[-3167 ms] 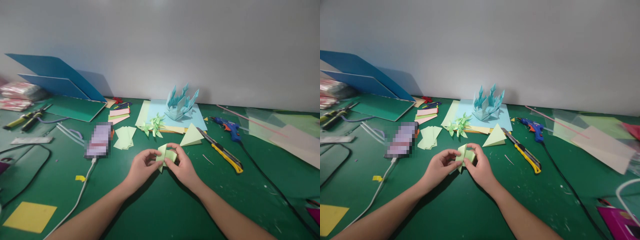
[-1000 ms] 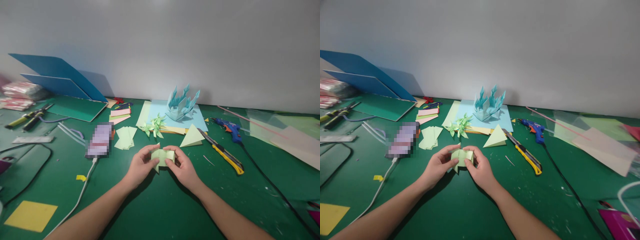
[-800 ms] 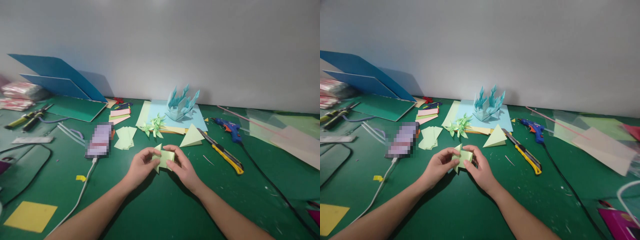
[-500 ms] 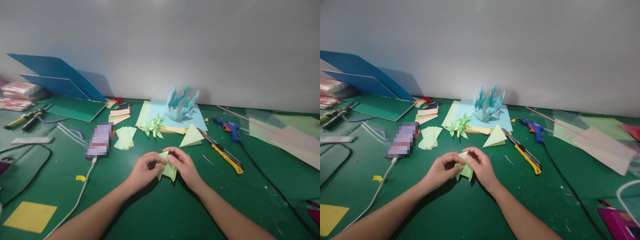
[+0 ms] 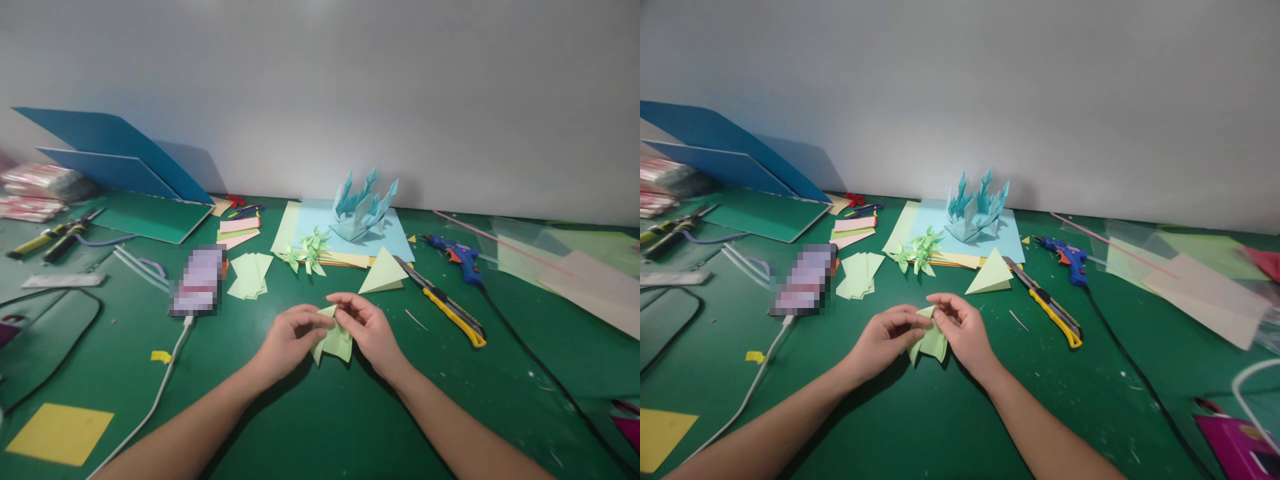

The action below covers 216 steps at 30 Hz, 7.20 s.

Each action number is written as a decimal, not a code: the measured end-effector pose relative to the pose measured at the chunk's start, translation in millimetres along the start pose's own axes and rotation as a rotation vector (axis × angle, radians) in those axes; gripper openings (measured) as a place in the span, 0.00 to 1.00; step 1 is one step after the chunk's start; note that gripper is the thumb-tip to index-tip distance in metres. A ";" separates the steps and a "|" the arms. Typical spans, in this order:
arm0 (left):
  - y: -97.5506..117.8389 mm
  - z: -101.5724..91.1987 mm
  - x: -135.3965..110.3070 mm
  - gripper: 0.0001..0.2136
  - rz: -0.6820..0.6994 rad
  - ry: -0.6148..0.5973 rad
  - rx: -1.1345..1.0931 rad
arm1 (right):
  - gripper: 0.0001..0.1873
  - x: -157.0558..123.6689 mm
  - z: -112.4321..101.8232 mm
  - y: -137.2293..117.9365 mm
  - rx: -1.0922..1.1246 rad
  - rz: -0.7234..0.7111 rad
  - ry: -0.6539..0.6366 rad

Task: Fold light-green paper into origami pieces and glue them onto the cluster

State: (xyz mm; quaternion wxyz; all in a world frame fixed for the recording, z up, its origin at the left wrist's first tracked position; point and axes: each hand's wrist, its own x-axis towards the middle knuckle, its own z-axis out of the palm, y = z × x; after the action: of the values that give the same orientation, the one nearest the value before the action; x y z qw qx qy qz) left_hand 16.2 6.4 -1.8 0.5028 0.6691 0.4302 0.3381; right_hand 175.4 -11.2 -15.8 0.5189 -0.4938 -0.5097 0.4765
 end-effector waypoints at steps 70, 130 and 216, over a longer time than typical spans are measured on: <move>-2.4 -3.2 5.2 0.14 -0.076 0.148 -0.212 | 0.09 -0.5 0.8 4.4 -0.118 -0.109 0.027; 2.0 10.6 -3.2 0.19 -0.062 0.203 -0.201 | 0.08 -9.7 14.9 1.5 -0.211 -0.210 0.053; 4.9 3.8 2.8 0.20 -0.266 0.161 -0.450 | 0.11 -15.6 7.1 -13.4 -1.002 -0.951 0.179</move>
State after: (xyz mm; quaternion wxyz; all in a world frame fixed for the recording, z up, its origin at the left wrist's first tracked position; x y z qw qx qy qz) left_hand 21.8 6.9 2.0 0.6431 0.4490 0.4669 0.4084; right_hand 167.8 -27.3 -3.3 0.4207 -0.4341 -0.7846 -0.1378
